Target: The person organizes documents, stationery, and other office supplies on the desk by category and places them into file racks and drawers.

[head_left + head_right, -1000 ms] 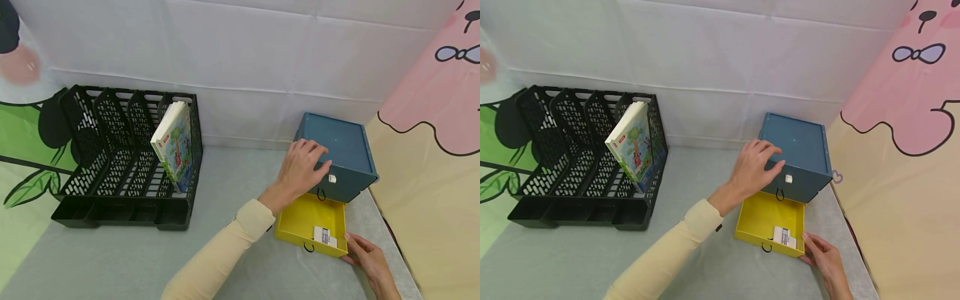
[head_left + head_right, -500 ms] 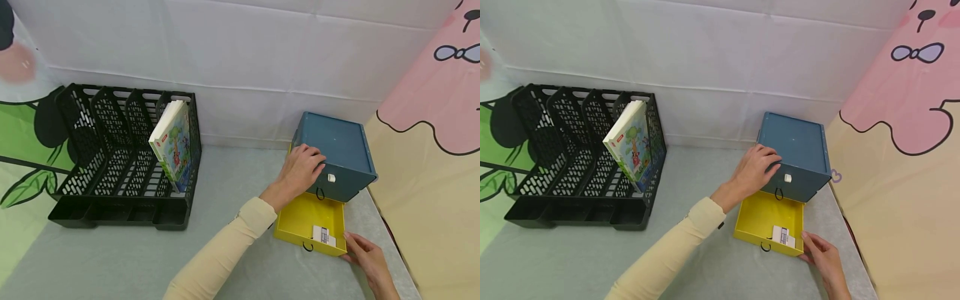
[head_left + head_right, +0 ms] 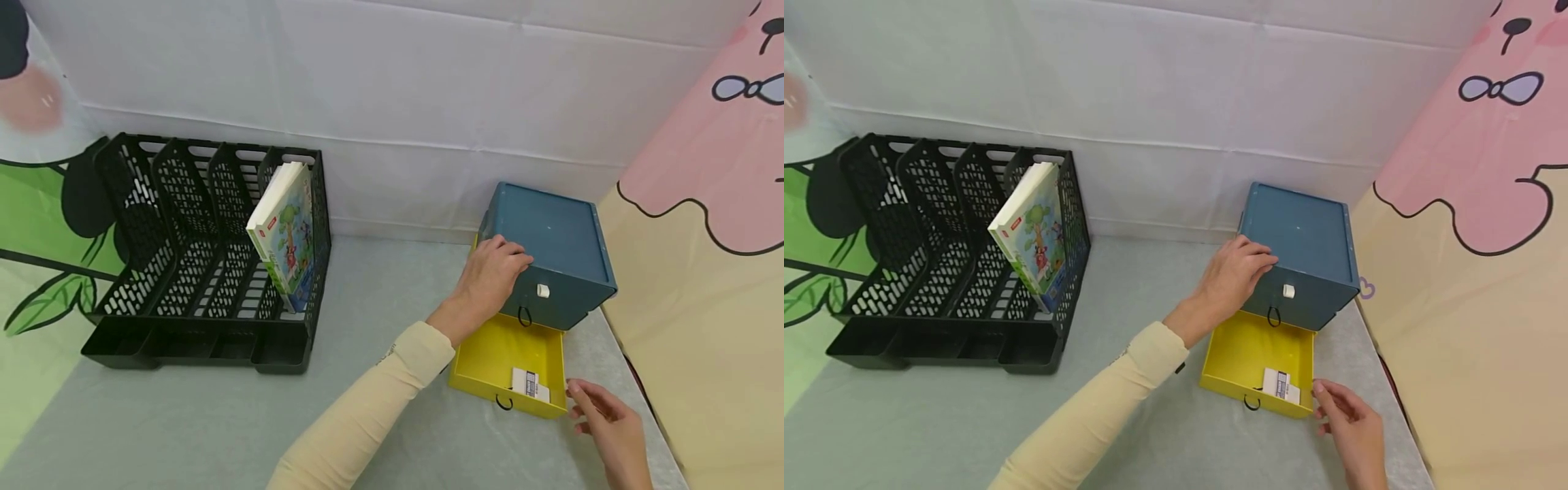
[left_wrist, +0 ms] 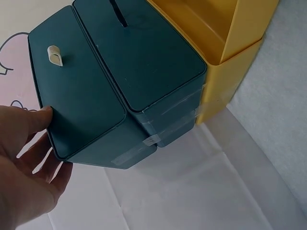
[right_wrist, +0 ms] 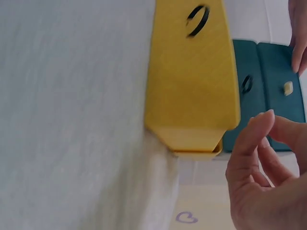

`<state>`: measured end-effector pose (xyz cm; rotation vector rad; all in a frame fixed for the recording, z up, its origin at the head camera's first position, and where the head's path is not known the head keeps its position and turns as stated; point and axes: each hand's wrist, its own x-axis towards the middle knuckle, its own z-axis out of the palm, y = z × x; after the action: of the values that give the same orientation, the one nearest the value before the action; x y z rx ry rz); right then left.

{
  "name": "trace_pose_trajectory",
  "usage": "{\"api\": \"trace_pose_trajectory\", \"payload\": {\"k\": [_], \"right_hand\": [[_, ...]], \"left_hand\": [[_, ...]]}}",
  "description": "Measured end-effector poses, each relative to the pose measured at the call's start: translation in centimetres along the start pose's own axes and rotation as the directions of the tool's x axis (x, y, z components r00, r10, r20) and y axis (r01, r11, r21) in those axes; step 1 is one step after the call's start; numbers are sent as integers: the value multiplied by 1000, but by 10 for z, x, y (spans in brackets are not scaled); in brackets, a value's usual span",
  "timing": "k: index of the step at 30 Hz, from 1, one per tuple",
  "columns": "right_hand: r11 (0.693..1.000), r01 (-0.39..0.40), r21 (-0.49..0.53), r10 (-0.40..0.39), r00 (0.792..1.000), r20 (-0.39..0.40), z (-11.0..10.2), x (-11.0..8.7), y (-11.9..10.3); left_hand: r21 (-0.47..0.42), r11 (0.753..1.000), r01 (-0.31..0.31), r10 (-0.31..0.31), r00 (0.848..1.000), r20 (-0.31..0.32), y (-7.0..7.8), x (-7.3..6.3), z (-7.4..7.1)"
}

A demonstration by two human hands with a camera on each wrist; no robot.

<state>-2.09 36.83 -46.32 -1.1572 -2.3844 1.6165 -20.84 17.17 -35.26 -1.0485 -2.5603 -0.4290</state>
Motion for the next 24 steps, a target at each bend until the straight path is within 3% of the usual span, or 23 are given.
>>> {"api": "trace_pose_trajectory", "payload": {"k": [10,24], "right_hand": [[999,-13,46,8,994,113,19,-33,-7],[999,-39,0,38,973,227,58,-37,17]], "left_hand": [[13,1000,8,-8,1000,-6,0,-1,2],[5,1000,5,-5,1000,-21,0,-2,3]]}}
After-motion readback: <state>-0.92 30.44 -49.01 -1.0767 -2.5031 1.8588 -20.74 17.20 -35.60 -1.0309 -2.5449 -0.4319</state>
